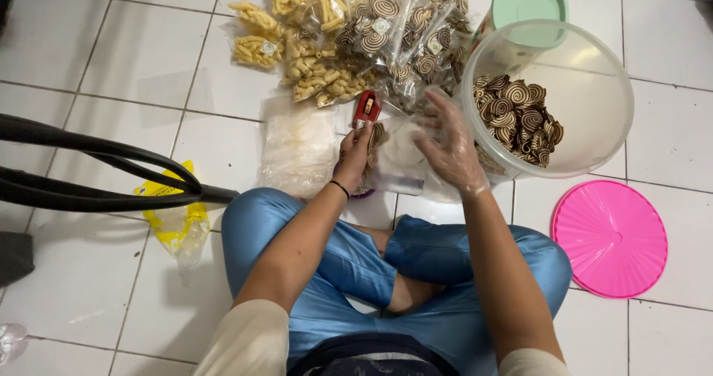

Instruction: Manually portioning swirl cookies by weighing them on a scale and placing them into small plastic bags.

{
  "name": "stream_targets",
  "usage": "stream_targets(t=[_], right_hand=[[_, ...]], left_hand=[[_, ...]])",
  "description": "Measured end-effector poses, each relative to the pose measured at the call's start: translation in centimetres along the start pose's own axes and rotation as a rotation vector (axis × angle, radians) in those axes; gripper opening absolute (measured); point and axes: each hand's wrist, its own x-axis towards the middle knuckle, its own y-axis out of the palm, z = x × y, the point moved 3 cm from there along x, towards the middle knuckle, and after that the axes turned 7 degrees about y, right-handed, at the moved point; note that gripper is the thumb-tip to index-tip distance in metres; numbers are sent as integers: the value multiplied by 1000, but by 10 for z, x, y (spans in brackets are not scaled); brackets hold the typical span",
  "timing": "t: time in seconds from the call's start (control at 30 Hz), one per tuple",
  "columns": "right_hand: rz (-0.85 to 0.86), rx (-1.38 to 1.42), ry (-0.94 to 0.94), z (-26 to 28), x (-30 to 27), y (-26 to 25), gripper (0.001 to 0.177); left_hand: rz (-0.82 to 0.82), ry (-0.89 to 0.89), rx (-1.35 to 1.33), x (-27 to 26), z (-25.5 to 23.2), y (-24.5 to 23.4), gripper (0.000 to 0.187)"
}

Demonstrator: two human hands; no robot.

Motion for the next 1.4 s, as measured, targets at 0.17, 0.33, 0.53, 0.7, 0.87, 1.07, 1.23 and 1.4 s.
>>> stream_targets(t=[0.17, 0.33, 0.53, 0.7, 0.87, 1.07, 1.23, 1.4], right_hand=[[17, -575, -139, -7, 27, -3, 31], [-138, -811, -303, 8, 42, 3, 6], [-336, -245, -207, -13, 42, -2, 10], [-168, -328, -91, -62, 20, 41, 17], [188, -746, 16, -112, -2, 146, 33], [247, -1194, -37, -137, 7, 183, 19], [245, -1187, -11, -163, 23, 180, 16], [202, -1176, -8, -174, 28, 172, 18]], left_hand=[[78, -57, 2, 15, 23, -5, 58], [139, -282, -56, 18, 26, -7, 86], [-40, -265, -166, 4, -23, -28, 79], [-250, -190, -399, 22, -42, -65, 80], [-266, -145, -525, 59, -7, -100, 65], [-294, -230, -588, 64, 24, -99, 61], [-273, -201, -601, 68, 22, -91, 59], [-250, -194, -586, 67, 21, -88, 61]])
